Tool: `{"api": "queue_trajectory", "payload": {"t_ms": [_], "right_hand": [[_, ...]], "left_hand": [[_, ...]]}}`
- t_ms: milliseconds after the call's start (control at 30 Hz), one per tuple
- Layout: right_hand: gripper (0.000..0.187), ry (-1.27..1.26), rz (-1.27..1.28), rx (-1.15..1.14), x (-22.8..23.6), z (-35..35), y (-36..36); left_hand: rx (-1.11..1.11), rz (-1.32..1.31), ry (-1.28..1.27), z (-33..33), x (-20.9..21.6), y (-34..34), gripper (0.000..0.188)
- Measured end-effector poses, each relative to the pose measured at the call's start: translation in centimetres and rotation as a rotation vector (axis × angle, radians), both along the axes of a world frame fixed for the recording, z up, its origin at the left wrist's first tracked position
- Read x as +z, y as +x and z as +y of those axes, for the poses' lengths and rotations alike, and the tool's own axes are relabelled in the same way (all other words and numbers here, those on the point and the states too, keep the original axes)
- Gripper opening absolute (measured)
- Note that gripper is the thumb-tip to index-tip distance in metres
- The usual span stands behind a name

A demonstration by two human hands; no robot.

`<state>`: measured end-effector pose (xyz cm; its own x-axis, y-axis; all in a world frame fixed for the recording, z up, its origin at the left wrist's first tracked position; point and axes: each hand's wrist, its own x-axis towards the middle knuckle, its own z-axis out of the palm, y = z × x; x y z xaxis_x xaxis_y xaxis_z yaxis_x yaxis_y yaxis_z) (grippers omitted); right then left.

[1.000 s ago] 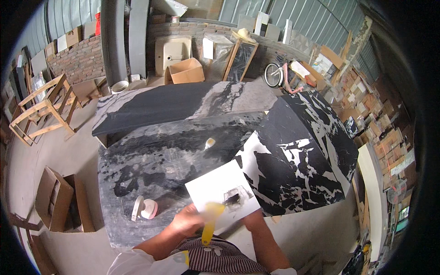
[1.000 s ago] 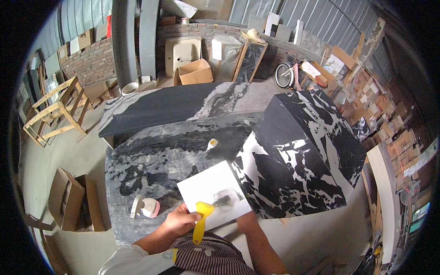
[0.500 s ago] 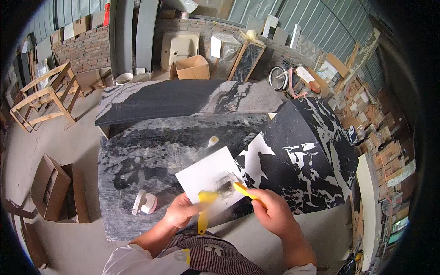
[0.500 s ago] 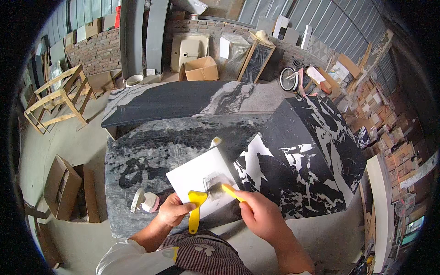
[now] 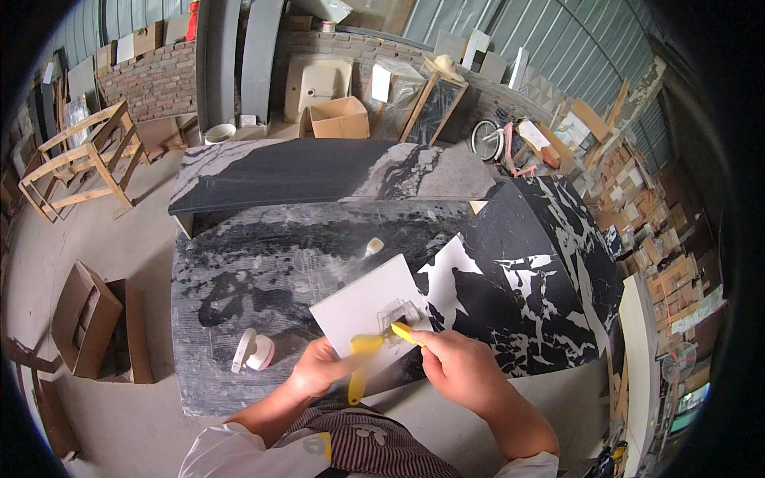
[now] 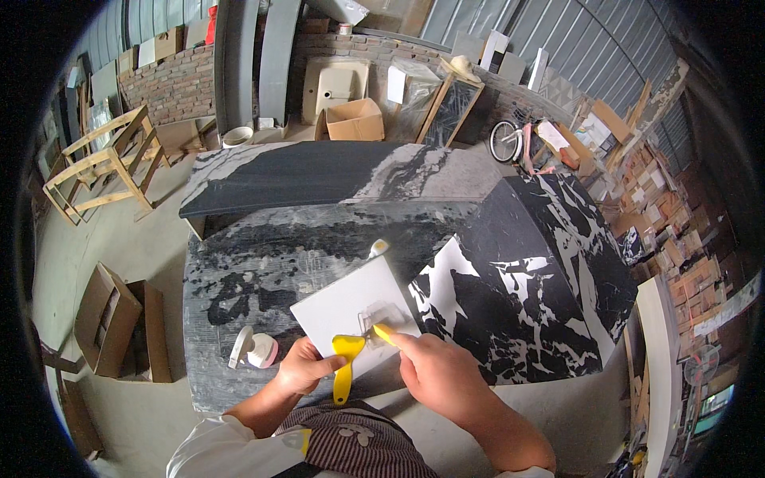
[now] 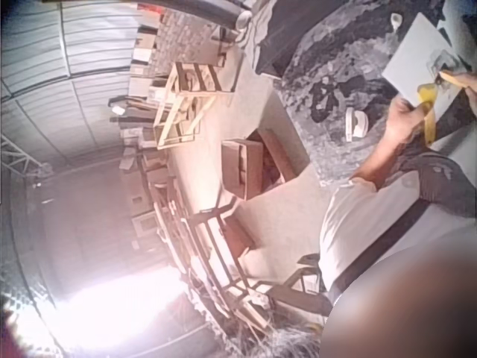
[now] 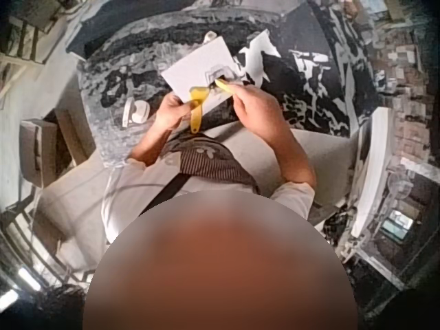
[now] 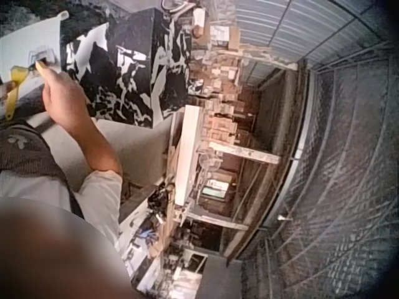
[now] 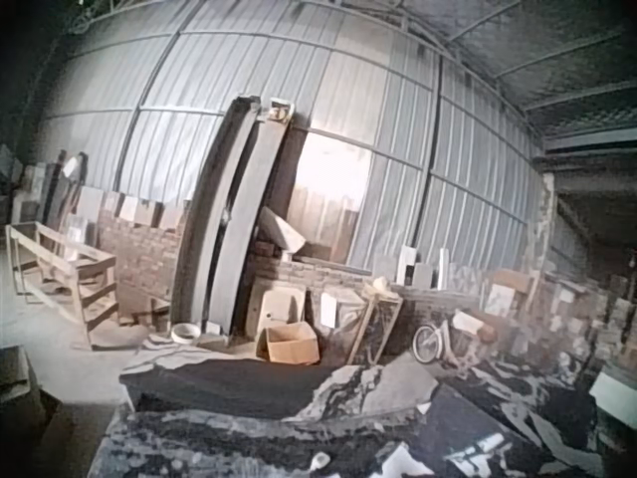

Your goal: The person applies a black and white patterned film to a large rectangular slab using a yellow squeegee. They smooth the film over the surface and edges, removing air bubbles and ensuring adhesion. The person also uses a small white card to assist with smoothing.

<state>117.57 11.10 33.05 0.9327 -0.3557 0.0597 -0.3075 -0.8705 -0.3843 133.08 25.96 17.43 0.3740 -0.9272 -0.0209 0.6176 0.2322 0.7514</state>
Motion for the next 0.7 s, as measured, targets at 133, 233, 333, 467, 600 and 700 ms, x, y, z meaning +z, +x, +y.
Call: {"api": "queue_trajectory", "payload": {"t_ms": [133, 233, 333, 467, 600, 700], "right_hand": [[0.04, -0.01, 0.031, 0.043, -0.8, -0.8, -0.4], [0.029, 0.003, -0.012, 0.0, -0.3, -0.8, -0.4], [0.029, 0.075, 0.012, -0.039, -1.0, -1.2, -0.8], [0.031, 0.13, 0.11, -0.059, -2.0, -2.7, -1.3], [0.026, 0.15, -0.117, -0.128, 1.2, -4.2, -2.6], [0.024, -0.063, -0.288, -0.289, 6.2, -5.7, -3.5]], "left_hand": [[0.009, -0.013, -0.018, -0.2, -0.3, -0.1, 0.034], [0.006, -0.022, -0.012, -0.4, -0.5, -0.1, 0.033], [0.027, -0.038, 0.029, -0.4, -1.3, -0.1, 0.033], [0.036, -0.096, 0.013, -0.6, -2.2, 0.3, 0.031], [0.062, -0.19, 0.046, -0.9, -2.4, 1.0, 0.03], [0.083, -0.204, 0.061, -0.9, -2.9, 1.6, 0.029]]}}
